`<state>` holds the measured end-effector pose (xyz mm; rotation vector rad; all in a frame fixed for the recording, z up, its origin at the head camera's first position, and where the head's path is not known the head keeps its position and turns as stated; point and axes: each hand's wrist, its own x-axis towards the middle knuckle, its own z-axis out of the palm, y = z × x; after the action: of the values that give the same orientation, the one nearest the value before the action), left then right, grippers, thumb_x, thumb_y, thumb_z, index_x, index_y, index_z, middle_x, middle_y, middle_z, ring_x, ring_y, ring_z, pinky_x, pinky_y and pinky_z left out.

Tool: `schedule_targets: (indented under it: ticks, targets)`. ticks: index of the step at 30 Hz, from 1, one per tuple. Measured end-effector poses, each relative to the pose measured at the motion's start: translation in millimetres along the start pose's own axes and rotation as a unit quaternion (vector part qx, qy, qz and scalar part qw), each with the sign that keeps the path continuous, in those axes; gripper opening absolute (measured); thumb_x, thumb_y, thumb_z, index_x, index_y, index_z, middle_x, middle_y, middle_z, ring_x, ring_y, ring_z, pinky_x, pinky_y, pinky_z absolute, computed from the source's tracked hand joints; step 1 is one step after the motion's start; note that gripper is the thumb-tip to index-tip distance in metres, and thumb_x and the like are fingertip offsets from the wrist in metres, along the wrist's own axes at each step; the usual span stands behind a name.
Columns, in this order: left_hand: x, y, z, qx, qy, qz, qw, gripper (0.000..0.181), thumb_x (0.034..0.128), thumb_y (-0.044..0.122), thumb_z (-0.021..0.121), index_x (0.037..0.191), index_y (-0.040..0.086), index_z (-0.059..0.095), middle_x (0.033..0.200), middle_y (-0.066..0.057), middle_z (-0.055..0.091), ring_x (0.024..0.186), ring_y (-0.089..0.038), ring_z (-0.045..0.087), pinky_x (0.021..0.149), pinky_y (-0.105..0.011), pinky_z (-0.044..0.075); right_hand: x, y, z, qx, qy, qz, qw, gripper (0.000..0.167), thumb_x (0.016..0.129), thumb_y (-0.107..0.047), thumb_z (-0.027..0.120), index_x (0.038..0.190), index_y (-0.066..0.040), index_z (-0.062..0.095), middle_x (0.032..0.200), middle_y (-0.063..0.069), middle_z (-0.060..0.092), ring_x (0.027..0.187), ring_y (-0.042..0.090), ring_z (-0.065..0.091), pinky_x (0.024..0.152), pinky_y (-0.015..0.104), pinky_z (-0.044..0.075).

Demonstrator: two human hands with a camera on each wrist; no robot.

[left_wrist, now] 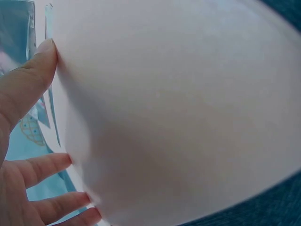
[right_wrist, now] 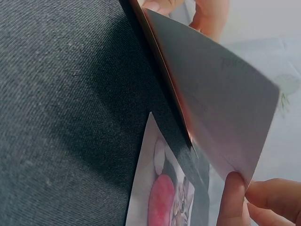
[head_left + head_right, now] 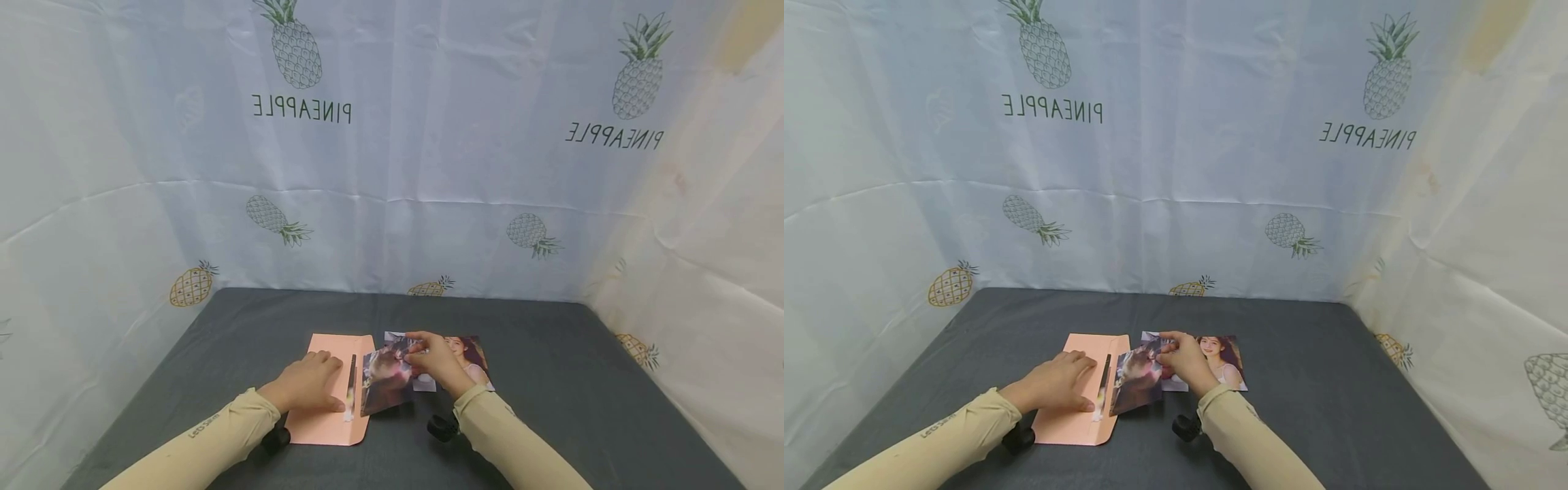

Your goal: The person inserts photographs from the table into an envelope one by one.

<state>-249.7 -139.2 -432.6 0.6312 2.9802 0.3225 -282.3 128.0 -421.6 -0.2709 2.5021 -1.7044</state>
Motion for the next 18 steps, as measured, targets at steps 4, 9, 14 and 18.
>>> schedule_targets:
  ticks: [4,9,14,18]
  targets:
    - [0.9,-1.1,-0.2,0.004,0.001,0.002,1.0,0.078,0.0695,0.053,0.081,0.128,0.007,0.057,0.132,-0.018,0.052,0.119,-0.036,0.051,0.093,-0.053,0.047,1.4,-2.4,0.2,-0.012,0.0,0.002,0.9999,0.048,0.083,0.007,0.066,0.13,0.007,0.055,0.092,0.015,0.061,0.056,0.013,0.054,0.057,0.036,0.055]
    - [1.8,-1.4,-0.9,0.005,0.002,0.004,1.0,0.078,0.0693,0.053,0.081,0.127,0.006,0.057,0.131,-0.019,0.052,0.117,-0.036,0.051,0.092,-0.054,0.047,3.2,-5.4,0.4,-0.025,0.0,0.001,0.9997,0.049,0.083,0.005,0.066,0.131,0.005,0.056,0.097,0.017,0.064,0.056,0.014,0.055,0.056,0.037,0.054]
    - [1.4,-0.5,-1.2,0.0,-0.001,0.004,1.0,0.078,0.0691,0.053,0.081,0.127,0.006,0.057,0.132,-0.018,0.052,0.119,-0.036,0.051,0.092,-0.053,0.047,4.3,-6.2,1.8,-0.032,-0.003,0.003,0.9995,0.048,0.084,0.005,0.066,0.131,0.005,0.056,0.099,0.017,0.066,0.061,0.016,0.06,0.059,0.037,0.055]
    - [0.7,-0.8,-0.3,0.0,0.0,0.006,1.0,0.078,0.0689,0.053,0.081,0.127,0.007,0.057,0.133,-0.018,0.052,0.12,-0.036,0.05,0.092,-0.053,0.047,5.6,-5.4,3.1,-0.042,-0.002,0.001,0.9991,0.047,0.084,0.004,0.067,0.13,0.004,0.057,0.098,0.017,0.067,0.062,0.013,0.059,0.06,0.032,0.054]
